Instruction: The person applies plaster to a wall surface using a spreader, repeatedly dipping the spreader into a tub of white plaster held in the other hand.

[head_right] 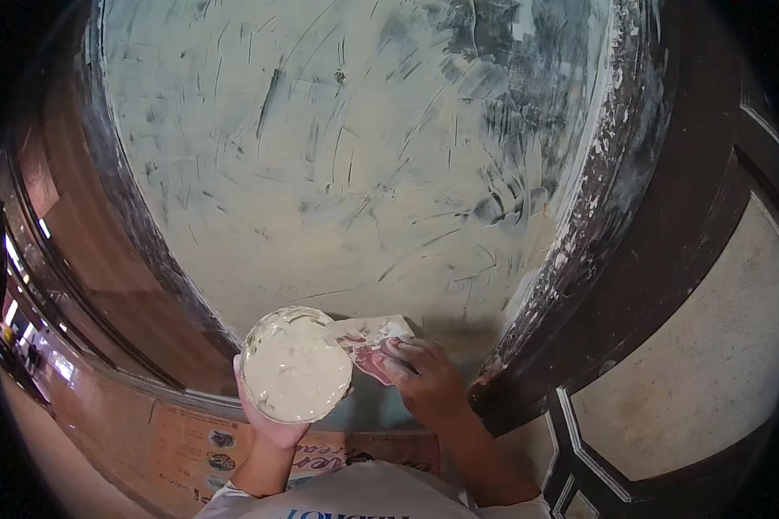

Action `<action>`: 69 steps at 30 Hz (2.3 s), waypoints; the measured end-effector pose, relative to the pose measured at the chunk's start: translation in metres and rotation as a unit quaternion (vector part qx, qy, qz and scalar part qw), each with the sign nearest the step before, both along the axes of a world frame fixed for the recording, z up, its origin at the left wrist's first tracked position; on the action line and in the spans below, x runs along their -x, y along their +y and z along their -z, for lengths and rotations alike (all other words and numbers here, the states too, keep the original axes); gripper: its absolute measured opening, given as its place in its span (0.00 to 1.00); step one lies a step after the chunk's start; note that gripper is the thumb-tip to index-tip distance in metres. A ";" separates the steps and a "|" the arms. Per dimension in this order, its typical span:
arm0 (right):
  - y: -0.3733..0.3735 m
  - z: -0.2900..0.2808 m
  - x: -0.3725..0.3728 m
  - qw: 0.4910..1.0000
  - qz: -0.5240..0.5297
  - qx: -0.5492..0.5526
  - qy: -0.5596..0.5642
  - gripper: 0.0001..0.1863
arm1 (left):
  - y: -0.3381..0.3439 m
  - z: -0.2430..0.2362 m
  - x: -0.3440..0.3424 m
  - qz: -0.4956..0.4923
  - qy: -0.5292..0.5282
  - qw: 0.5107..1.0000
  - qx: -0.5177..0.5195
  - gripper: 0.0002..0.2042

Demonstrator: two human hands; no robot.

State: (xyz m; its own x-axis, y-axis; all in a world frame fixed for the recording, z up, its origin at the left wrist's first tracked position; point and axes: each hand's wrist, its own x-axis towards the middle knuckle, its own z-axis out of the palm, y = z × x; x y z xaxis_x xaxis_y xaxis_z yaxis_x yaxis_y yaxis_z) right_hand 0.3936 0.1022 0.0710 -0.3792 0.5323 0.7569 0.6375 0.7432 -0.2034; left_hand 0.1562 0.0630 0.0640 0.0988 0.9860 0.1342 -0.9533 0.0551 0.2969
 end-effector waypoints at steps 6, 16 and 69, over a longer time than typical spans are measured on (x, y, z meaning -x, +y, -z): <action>0.006 -0.016 -0.031 0.998 -0.004 -0.062 0.010 0.21 | -0.003 0.014 -0.004 -0.019 -0.017 0.999 0.023 0.39; 0.032 -0.033 -0.027 0.902 -0.087 0.239 0.350 0.15 | -0.006 0.025 -0.018 0.002 0.051 0.998 0.022 0.39; 0.024 0.015 -0.035 1.000 0.007 -0.021 -0.009 0.15 | -0.001 0.024 -0.024 0.023 -0.030 0.999 0.036 0.36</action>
